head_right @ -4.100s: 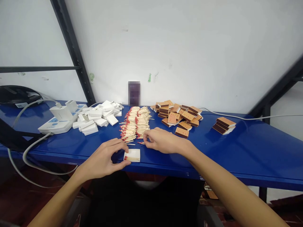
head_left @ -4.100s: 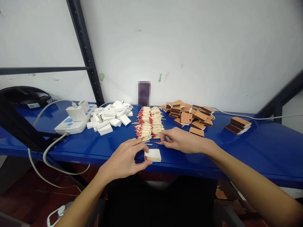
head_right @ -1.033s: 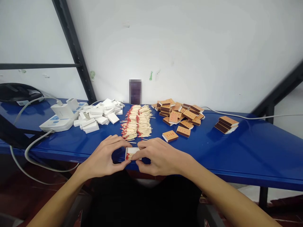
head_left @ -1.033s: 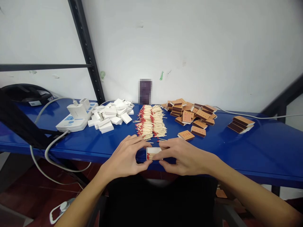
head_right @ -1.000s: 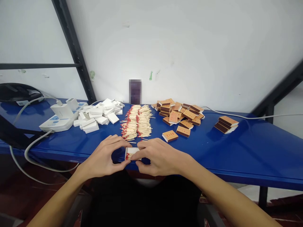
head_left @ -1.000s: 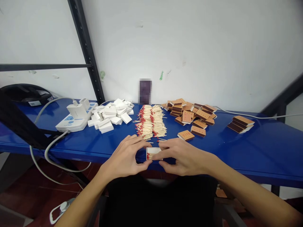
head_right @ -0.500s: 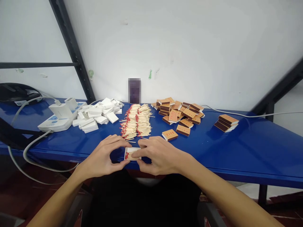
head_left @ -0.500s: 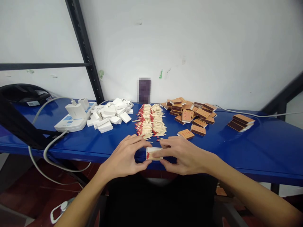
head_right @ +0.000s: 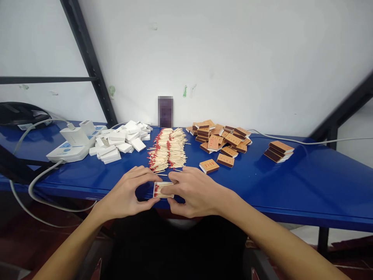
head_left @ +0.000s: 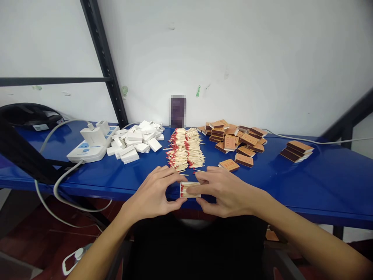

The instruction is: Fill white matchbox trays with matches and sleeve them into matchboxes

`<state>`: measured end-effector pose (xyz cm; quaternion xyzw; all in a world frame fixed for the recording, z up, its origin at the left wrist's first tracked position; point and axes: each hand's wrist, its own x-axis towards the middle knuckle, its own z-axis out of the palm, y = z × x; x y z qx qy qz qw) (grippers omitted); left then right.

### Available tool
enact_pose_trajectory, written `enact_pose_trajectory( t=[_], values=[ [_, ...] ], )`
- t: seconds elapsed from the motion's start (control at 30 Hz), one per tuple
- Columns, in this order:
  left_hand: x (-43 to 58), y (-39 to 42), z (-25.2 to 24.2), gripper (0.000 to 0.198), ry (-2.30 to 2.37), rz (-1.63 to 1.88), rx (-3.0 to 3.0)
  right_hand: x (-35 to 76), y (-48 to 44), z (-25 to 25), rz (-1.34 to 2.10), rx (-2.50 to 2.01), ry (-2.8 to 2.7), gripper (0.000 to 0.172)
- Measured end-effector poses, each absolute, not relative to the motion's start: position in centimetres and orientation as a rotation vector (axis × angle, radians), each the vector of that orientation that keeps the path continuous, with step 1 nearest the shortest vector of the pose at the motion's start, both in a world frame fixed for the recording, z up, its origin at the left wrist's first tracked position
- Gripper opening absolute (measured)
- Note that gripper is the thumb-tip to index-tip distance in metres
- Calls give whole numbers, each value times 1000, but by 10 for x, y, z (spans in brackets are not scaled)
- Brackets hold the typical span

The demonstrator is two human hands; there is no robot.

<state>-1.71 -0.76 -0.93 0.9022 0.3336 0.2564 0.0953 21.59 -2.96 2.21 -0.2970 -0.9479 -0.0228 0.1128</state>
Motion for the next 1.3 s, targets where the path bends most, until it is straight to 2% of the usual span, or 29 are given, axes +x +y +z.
enact_pose_trajectory(
  t=[0.4, 0.77, 1.0, 1.3],
  values=[
    [-16, -7, -10, 27, 976, 789, 2703, 217, -30, 18, 96, -838, -2733, 25],
    [-18, -7, -11, 29, 967, 784, 2715, 220, -27, 15, -400, -667, -2807, 33],
    [-18, -6, -12, 29, 956, 797, 2726, 223, -26, 12, -511, -635, -2795, 32],
    [-17, -7, -9, 28, 958, 767, 2712, 222, -29, 12, -259, -631, -2730, 31]
  ],
)
